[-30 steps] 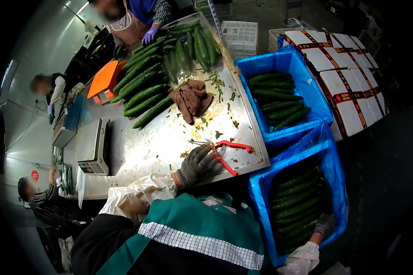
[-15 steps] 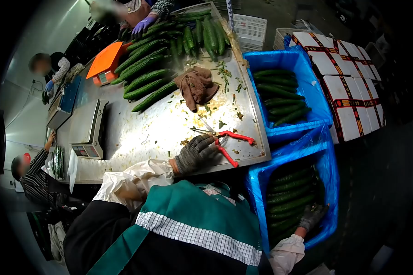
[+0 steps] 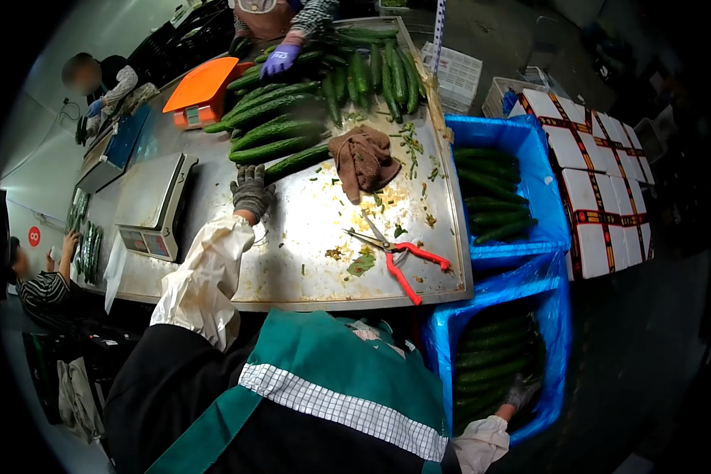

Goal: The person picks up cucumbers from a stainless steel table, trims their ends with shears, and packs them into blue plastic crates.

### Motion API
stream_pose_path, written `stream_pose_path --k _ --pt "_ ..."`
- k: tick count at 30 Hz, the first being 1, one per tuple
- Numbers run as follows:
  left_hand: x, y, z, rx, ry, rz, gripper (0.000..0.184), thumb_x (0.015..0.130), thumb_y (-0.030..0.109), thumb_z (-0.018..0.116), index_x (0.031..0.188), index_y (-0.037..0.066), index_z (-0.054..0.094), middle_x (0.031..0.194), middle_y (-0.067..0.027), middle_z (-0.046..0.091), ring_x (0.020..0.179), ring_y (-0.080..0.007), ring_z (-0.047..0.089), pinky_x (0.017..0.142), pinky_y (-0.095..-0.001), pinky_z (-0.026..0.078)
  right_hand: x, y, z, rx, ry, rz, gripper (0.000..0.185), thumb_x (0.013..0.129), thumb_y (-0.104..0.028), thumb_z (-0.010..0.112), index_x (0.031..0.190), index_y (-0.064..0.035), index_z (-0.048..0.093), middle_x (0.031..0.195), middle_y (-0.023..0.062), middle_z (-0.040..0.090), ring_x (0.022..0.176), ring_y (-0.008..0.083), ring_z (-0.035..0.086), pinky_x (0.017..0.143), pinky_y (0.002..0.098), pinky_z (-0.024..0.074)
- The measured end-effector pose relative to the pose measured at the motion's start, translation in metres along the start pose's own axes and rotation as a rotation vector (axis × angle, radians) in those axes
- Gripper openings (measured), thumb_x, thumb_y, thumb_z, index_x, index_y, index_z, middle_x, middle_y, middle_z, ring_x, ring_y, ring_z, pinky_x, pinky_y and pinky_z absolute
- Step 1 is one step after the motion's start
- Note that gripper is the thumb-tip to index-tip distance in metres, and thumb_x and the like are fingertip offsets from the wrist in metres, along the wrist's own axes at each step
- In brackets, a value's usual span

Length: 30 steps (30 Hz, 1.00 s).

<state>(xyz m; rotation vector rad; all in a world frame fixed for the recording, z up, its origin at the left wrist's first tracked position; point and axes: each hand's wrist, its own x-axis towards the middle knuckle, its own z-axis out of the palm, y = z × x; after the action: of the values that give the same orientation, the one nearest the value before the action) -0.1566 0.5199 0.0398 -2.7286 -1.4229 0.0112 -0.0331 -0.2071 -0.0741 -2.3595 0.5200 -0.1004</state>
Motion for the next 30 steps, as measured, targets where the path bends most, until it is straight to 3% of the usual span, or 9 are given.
stream_pose_path --k 4,8,12,17,20,21,23,25,30 --pt "0.019 -0.017 0.009 -0.021 -0.041 0.018 0.057 0.076 0.039 0.054 0.126 0.015 0.040 0.128 -0.0124 0.039 0.123 -0.0292 0.030 0.097 -0.0491 0.027 -0.017 -0.029 -0.005 -0.182 0.007 -0.015 0.070 0.070 -0.006 0.063 0.130 0.0039 0.028 0.133 0.0207 0.032 0.122 0.0286 0.034 0.102 0.0327 0.0253" --pt "0.018 -0.021 -0.003 -0.120 -0.111 0.128 0.034 0.077 0.033 0.054 0.101 0.009 0.054 0.112 -0.0200 0.048 0.108 -0.0363 0.043 0.087 -0.0428 0.038 -0.017 -0.022 -0.002 -0.103 0.003 -0.038 0.069 0.070 -0.004 0.064 0.129 0.0030 0.030 0.132 0.0203 0.034 0.121 0.0287 0.035 0.101 0.0341 0.0276" --pt "0.030 -0.041 0.016 -0.153 0.121 0.311 0.028 0.080 0.029 0.051 0.096 0.006 0.057 0.101 -0.0176 0.054 0.095 -0.0361 0.049 0.082 -0.0438 0.040 -0.034 -0.041 -0.002 -0.127 0.076 -0.036 0.067 0.071 0.002 0.060 0.130 0.0011 0.029 0.132 0.0190 0.034 0.121 0.0274 0.035 0.101 0.0340 0.0280" --pt "0.048 -0.057 -0.006 -1.217 -0.508 0.154 0.034 0.086 0.035 0.050 0.094 0.003 0.058 0.079 -0.0034 0.056 0.073 -0.0149 0.053 0.066 -0.0289 0.046 -0.046 -0.056 -0.006 -0.209 0.084 -0.069 0.068 0.070 -0.014 0.065 0.128 0.0002 0.033 0.130 0.0213 0.037 0.120 0.0316 0.036 0.099 0.0362 0.0287" --pt "0.054 -0.042 -0.032 -1.695 -0.641 0.117 0.032 0.086 0.034 0.050 0.095 0.004 0.055 0.082 -0.0049 0.057 0.074 -0.0145 0.055 0.066 -0.0306 0.049 -0.055 -0.069 -0.005 -0.384 0.132 -0.021 0.070 0.070 -0.024 0.065 0.128 0.0003 0.033 0.128 0.0223 0.038 0.118 0.0338 0.036 0.099 0.0377 0.0285" --pt "0.069 -0.037 -0.026 -1.602 -0.591 0.325 0.034 0.087 0.037 0.048 0.092 0.004 0.054 0.083 -0.0066 0.057 0.074 -0.0159 0.056 0.068 -0.0314 0.049 -0.053 -0.057 -0.003 -0.384 0.156 -0.087 0.074 0.069 -0.032 0.065 0.127 0.0000 0.034 0.126 0.0231 0.039 0.117 0.0358 0.036 0.099 0.0393 0.0288" --pt "0.089 -0.017 -0.034 -1.774 -0.664 0.322 0.033 0.086 0.037 0.049 0.089 0.004 0.053 0.081 -0.0078 0.057 0.075 -0.0173 0.057 0.068 -0.0318 0.049 -0.051 -0.037 0.000 -0.348 0.217 -0.153 0.073 0.069 -0.032 0.065 0.127 0.0000 0.034 0.126 0.0226 0.039 0.117 0.0358 0.036 0.099 0.0393 0.0292" --pt "0.113 0.006 -0.033 -2.085 -0.806 0.159 0.031 0.085 0.035 0.052 0.090 0.004 0.054 0.077 -0.0072 0.057 0.073 -0.0179 0.057 0.067 -0.0328 0.049 -0.056 -0.031 -0.001 -0.316 0.323 -0.298 0.057 0.077 -0.028 0.058 0.124 -0.0015 0.039 0.123 0.0186 0.043 0.113 0.0309 0.042 0.096 0.0378 0.0330" --pt "0.167 0.056 -0.011 -2.229 -1.025 0.054 0.036 0.085 0.039 0.049 0.092 0.005 0.054 0.074 -0.0071 0.058 0.070 -0.0201 0.057 0.065 -0.0339 0.049 -0.085 -0.055 -0.031 -0.351 0.374 -0.187 0.062 0.079 -0.039 0.054 0.122 0.0022 0.038 0.123 0.0209 0.042 0.113 0.0325 0.041 0.096 0.0372 0.0329"
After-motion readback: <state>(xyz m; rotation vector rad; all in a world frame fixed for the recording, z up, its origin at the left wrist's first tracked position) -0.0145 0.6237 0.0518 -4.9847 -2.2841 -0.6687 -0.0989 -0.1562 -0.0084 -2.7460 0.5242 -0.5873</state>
